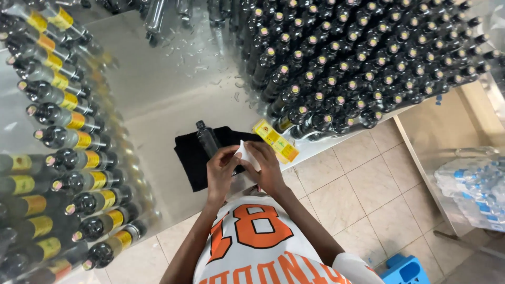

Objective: Manually applying adhesive labels to plastic bottles on a production line table.

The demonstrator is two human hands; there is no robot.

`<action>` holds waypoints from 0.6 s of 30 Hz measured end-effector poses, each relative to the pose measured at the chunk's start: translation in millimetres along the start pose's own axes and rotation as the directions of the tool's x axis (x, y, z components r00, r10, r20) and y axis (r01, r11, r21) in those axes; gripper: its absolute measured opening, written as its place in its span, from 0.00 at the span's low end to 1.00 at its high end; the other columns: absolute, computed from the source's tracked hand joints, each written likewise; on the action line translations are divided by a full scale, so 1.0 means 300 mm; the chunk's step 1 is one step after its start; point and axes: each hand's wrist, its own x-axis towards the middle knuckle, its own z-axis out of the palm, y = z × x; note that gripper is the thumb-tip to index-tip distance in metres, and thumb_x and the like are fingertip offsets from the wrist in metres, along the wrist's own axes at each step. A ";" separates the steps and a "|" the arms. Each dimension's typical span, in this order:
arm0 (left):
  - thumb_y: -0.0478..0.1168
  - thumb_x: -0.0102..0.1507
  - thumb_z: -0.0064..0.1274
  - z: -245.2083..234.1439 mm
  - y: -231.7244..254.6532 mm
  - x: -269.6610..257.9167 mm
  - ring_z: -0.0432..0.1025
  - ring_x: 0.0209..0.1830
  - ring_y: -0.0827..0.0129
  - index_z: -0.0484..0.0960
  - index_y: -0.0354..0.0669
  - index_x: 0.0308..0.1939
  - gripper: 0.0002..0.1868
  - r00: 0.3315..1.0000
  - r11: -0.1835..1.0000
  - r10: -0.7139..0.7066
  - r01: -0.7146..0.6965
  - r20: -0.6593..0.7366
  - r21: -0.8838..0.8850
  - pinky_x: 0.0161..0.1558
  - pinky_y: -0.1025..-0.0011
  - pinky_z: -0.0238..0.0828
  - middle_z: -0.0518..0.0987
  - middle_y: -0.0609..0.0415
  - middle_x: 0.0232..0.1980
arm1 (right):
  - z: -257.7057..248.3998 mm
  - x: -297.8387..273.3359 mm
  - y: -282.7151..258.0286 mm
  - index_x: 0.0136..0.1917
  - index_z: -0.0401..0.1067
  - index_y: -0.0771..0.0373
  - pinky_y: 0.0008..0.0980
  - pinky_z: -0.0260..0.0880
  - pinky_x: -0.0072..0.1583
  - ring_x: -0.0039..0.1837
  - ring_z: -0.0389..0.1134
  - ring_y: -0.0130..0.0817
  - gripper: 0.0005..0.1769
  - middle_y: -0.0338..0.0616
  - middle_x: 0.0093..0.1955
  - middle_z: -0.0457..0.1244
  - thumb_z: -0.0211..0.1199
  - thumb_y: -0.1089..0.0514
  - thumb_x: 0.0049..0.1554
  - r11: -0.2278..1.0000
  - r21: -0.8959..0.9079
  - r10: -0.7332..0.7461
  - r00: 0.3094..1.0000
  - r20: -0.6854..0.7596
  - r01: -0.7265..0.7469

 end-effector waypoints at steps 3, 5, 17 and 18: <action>0.36 0.69 0.65 -0.002 0.025 -0.010 0.85 0.38 0.63 0.90 0.33 0.56 0.14 0.999 0.999 0.040 -0.040 0.036 0.007 0.46 0.64 0.85 0.87 0.41 0.40 | -0.025 0.025 -0.052 0.71 0.78 0.60 0.52 0.73 0.68 0.65 0.72 0.55 0.24 0.52 0.61 0.70 0.74 0.54 0.63 0.985 0.081 0.144 0.987 0.068 -0.149; 0.36 0.68 0.66 -0.013 0.003 -0.006 0.85 0.36 0.63 0.91 0.33 0.54 0.12 0.997 0.999 0.051 -0.051 0.051 -0.002 0.43 0.65 0.85 0.88 0.41 0.38 | -0.033 0.031 -0.082 0.66 0.81 0.59 0.52 0.75 0.65 0.61 0.76 0.53 0.20 0.51 0.57 0.74 0.77 0.56 0.61 0.849 0.313 0.381 0.903 0.196 -0.426; 0.37 0.68 0.67 -0.033 -0.007 -0.046 0.84 0.40 0.61 0.90 0.30 0.54 0.14 1.000 0.999 -0.001 0.003 0.026 -0.052 0.46 0.61 0.88 0.88 0.39 0.42 | -0.033 0.019 -0.060 0.55 0.83 0.60 0.37 0.74 0.62 0.53 0.70 0.30 0.09 0.43 0.47 0.72 0.71 0.54 0.65 0.410 0.566 0.693 0.648 0.317 -0.715; 0.37 0.68 0.67 -0.050 -0.012 -0.043 0.84 0.40 0.61 0.90 0.30 0.54 0.14 1.000 0.999 -0.002 0.004 0.022 -0.052 0.46 0.61 0.88 0.88 0.39 0.42 | -0.040 0.015 -0.053 0.55 0.83 0.60 0.37 0.74 0.62 0.53 0.70 0.30 0.09 0.43 0.47 0.72 0.71 0.54 0.65 0.408 0.566 0.692 0.647 0.320 -0.716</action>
